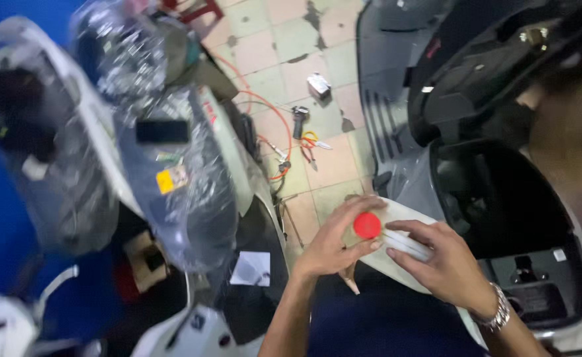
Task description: The person removes a side mirror from a scooter, retrieves a wrench from a wall-mounted tool rack, and uses it to tighten the mirror's mounting bolt. After securing the mirror, the person opens the seat compartment, retrieves a plastic fuel container, and pours fuel into the scooter's tank.
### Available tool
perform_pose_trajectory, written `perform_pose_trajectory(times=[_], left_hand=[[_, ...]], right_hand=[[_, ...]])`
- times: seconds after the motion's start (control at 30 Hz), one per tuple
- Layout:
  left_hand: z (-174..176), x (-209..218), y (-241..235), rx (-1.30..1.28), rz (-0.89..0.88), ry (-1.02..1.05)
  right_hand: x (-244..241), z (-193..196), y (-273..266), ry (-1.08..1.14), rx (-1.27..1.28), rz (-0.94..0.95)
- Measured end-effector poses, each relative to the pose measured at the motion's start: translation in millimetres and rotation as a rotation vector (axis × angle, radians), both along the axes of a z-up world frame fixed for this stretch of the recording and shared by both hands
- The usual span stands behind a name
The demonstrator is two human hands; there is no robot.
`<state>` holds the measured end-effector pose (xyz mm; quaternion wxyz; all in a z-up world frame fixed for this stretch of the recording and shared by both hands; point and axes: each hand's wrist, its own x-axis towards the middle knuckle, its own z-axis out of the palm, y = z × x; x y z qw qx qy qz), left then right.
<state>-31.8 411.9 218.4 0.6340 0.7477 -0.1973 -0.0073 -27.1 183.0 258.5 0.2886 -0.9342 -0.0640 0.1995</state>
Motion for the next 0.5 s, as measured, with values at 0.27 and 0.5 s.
perform_pose_trajectory(times=[0.27, 0.5], left_hand=[[-8.3, 109.2, -52.6, -0.002, 0.132, -0.048], [-11.2, 145.1, -67.4, -0.038, -0.384, -0.016]], right_hand=[[41.6, -8.2, 20.6, -0.313, 0.172, -0.458], [22.5, -6.5, 37.3, -0.244, 0.136, -0.888]])
